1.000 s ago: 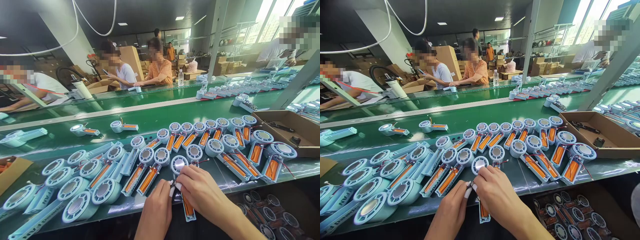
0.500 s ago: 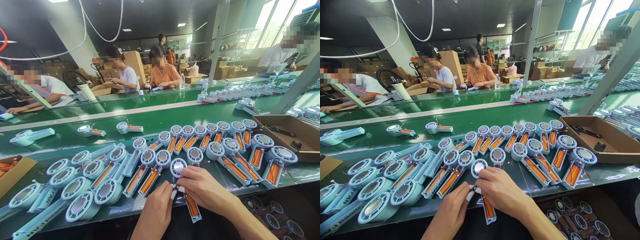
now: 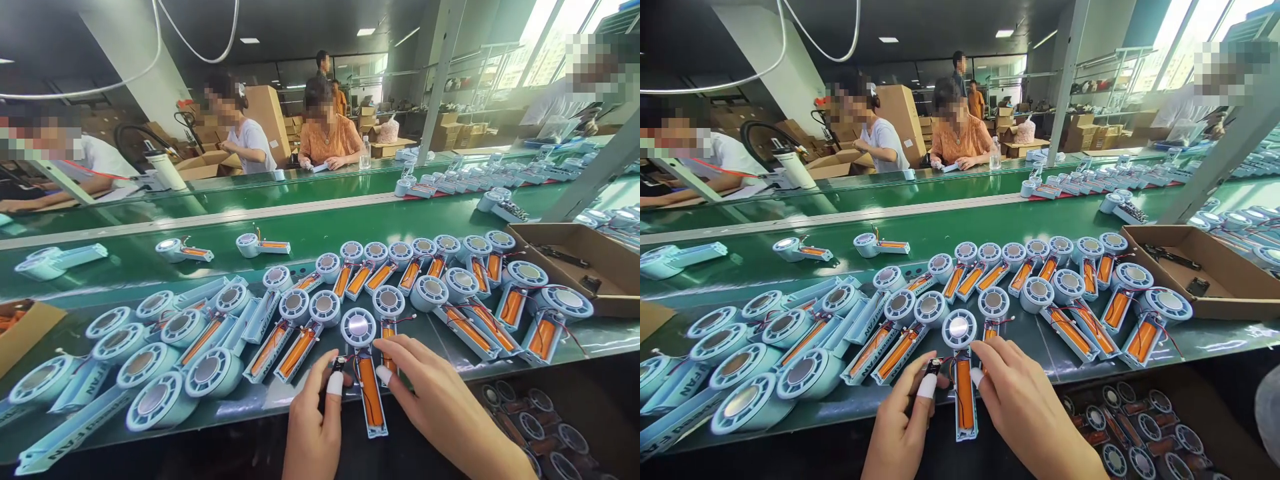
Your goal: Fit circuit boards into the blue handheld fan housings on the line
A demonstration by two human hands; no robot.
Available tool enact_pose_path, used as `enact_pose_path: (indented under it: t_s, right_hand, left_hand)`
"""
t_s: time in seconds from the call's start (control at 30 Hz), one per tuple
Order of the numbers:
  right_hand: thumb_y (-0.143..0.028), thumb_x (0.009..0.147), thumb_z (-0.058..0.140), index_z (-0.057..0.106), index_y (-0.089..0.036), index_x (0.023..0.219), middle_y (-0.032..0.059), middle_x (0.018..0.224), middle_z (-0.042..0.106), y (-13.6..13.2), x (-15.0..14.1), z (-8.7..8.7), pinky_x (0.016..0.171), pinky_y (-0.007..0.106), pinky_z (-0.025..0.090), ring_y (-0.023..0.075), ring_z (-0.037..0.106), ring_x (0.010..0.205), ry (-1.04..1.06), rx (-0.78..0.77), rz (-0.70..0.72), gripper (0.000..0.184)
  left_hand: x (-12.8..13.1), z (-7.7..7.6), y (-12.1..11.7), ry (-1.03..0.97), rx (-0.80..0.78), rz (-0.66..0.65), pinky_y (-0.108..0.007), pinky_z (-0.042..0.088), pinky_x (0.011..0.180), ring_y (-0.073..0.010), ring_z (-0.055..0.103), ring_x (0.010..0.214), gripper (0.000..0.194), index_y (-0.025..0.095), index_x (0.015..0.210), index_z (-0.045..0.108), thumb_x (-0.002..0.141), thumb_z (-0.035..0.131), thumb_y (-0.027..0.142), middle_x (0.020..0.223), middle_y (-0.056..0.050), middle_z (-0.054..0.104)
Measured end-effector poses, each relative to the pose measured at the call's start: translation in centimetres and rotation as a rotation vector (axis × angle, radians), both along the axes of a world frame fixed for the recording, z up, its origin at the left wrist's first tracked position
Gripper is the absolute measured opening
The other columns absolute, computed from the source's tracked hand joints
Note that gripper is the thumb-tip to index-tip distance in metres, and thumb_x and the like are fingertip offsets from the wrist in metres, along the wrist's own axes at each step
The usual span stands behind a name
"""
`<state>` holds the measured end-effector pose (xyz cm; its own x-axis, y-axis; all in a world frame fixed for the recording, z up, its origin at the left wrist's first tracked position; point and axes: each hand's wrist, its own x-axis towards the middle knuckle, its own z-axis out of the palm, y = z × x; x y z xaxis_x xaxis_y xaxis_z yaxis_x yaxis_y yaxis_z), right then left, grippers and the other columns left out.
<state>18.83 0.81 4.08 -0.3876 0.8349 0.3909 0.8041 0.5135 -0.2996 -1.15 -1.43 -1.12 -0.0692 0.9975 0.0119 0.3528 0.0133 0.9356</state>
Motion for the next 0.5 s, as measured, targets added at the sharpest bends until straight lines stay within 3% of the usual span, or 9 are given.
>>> enact_pose_path:
  t_s: [0.13, 0.27, 0.43, 0.5]
  right_hand:
    - [-0.008, 0.091, 0.049, 0.058, -0.02, 0.119, 0.0096, 0.111, 0.067, 0.2, 0.0, 0.4, 0.07, 0.04, 0.06, 0.0255, 0.067, 0.087, -0.104, 0.05, 0.01, 0.032]
    - [-0.002, 0.09, 0.046, 0.063, -0.021, 0.096, 0.0051, 0.084, 0.064, 0.3, 0.4, 1.3, 0.058, 0.037, 0.055, 0.0234, 0.062, 0.07, -0.227, 0.038, 0.086, 0.026]
    - [-0.011, 0.097, 0.047, 0.065, -0.024, 0.107, 0.0046, 0.096, 0.07, 0.7, 0.6, 1.7, 0.07, 0.029, 0.058, 0.0185, 0.069, 0.083, 0.113, -0.036, 0.143, 0.025]
    - [-0.014, 0.099, 0.048, 0.067, -0.024, 0.11, 0.0048, 0.099, 0.074, 1.0, 0.4, 1.3, 0.074, 0.027, 0.059, 0.0175, 0.072, 0.087, 0.23, 0.011, 0.136, 0.024]
  left_hand:
    - [0.2, 0.2, -0.2, -0.106, -0.004, 0.076, -0.031, 0.057, 0.065, -0.0174, 0.065, 0.065, 0.049, 0.02, 0.134, 0.056, 0.098, 0.047, 0.051, 0.101, -0.01, 0.075]
    - [-0.2, 0.3, -0.2, 0.012, 0.062, 0.01, -0.029, 0.056, 0.062, -0.0178, 0.064, 0.065, 0.046, 0.023, 0.139, 0.056, 0.1, 0.042, 0.044, 0.092, -0.007, 0.073]
    - [-0.7, 0.8, 0.1, 0.224, 0.186, -0.113, -0.034, 0.059, 0.08, -0.0207, 0.068, 0.083, 0.047, 0.027, 0.139, 0.059, 0.101, 0.032, 0.027, 0.096, -0.008, 0.071]
    - [-0.6, 1.0, 0.1, 0.253, 0.202, -0.137, -0.033, 0.059, 0.081, -0.0212, 0.069, 0.087, 0.048, 0.028, 0.136, 0.062, 0.101, 0.031, 0.024, 0.099, -0.009, 0.07]
